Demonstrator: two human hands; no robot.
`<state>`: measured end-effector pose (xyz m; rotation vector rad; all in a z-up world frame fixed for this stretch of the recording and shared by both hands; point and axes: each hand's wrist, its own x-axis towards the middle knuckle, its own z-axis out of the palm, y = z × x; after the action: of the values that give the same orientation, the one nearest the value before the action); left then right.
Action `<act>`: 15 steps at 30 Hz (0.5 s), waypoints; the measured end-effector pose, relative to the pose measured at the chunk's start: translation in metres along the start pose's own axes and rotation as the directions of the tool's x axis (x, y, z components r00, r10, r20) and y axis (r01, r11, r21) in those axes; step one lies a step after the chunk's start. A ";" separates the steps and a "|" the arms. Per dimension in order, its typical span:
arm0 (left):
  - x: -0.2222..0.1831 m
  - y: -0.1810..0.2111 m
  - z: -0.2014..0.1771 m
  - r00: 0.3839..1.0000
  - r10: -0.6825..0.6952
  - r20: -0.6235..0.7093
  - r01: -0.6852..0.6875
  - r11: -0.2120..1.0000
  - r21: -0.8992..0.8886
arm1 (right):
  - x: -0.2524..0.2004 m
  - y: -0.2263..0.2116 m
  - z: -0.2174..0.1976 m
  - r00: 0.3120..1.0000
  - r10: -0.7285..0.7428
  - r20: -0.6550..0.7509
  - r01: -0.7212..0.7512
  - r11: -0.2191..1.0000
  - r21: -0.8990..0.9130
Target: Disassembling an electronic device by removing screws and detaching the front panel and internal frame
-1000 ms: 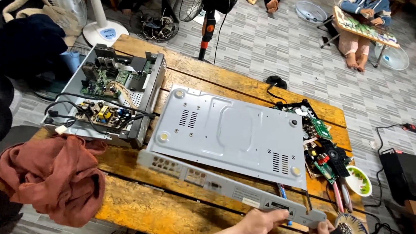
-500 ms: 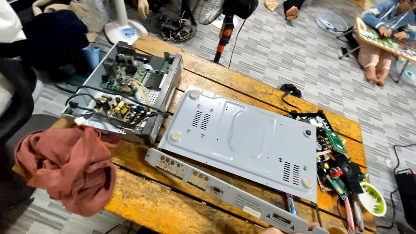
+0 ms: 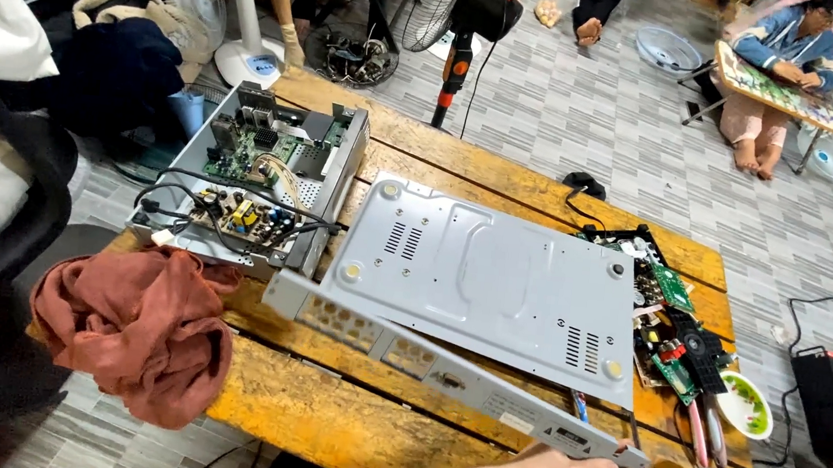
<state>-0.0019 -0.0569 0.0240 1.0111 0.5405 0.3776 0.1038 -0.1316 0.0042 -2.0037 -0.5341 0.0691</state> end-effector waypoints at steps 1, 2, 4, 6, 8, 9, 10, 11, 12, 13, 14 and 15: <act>0.008 -0.008 -0.003 1.000 0.000 -0.001 0.000 1.000 -0.001 | 0.001 -0.001 -0.003 1.000 -0.001 0.001 0.001 1.000 0.000; 0.017 -0.016 -0.006 0.999 0.049 0.025 -0.049 0.999 0.001 | 0.002 -0.001 -0.007 0.999 -0.015 0.039 0.018 0.997 -0.070; 0.022 -0.024 -0.010 0.995 0.091 0.052 -0.091 0.996 -0.002 | -0.001 -0.003 -0.007 0.997 -0.022 0.078 0.033 0.989 -0.142; 0.023 -0.022 -0.010 0.995 0.087 -0.042 -0.084 0.994 0.077 | -0.001 -0.005 -0.005 0.995 -0.094 0.030 0.096 0.992 -0.084; 0.023 -0.014 -0.017 0.986 -0.120 -0.112 0.143 0.964 0.225 | 0.004 0.001 -0.004 0.995 -0.100 0.017 0.101 0.981 -0.168; 0.024 -0.014 -0.015 0.930 -0.297 -0.219 0.359 0.864 0.354 | 0.004 0.007 -0.010 0.994 -0.105 0.018 0.106 0.962 -0.250; 0.066 -0.072 -0.040 0.929 -0.322 -0.181 0.367 0.853 0.370 | 0.004 -0.003 -0.017 0.997 -0.079 -0.017 0.071 0.959 -0.273; 0.103 -0.131 -0.061 0.997 -0.068 -0.019 0.067 0.828 0.557 | 0.002 -0.011 -0.027 0.998 -0.047 0.042 0.058 0.939 -0.338; 0.142 -0.186 -0.077 0.967 0.167 0.193 -0.254 0.713 0.654 | 0.001 -0.020 -0.035 0.995 -0.006 0.100 0.045 0.915 -0.400; 0.105 -0.142 -0.067 0.961 0.137 0.241 -0.264 0.715 0.647 | 0.005 -0.025 -0.047 0.998 0.026 0.055 0.000 0.909 -0.416; 0.073 -0.088 -0.057 0.949 0.306 0.074 -0.307 0.847 0.434 | 0.009 -0.031 -0.059 1.000 -0.004 0.015 0.011 0.863 -0.505; 0.042 -0.027 -0.050 0.902 0.406 -0.145 -0.375 0.905 0.201 | 0.013 -0.037 -0.067 0.999 -0.037 -0.010 0.024 0.810 -0.586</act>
<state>0.0035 -0.0128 -0.0310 1.2605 0.5394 0.8025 0.1212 -0.1676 0.0704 -2.5975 -0.6262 -0.1592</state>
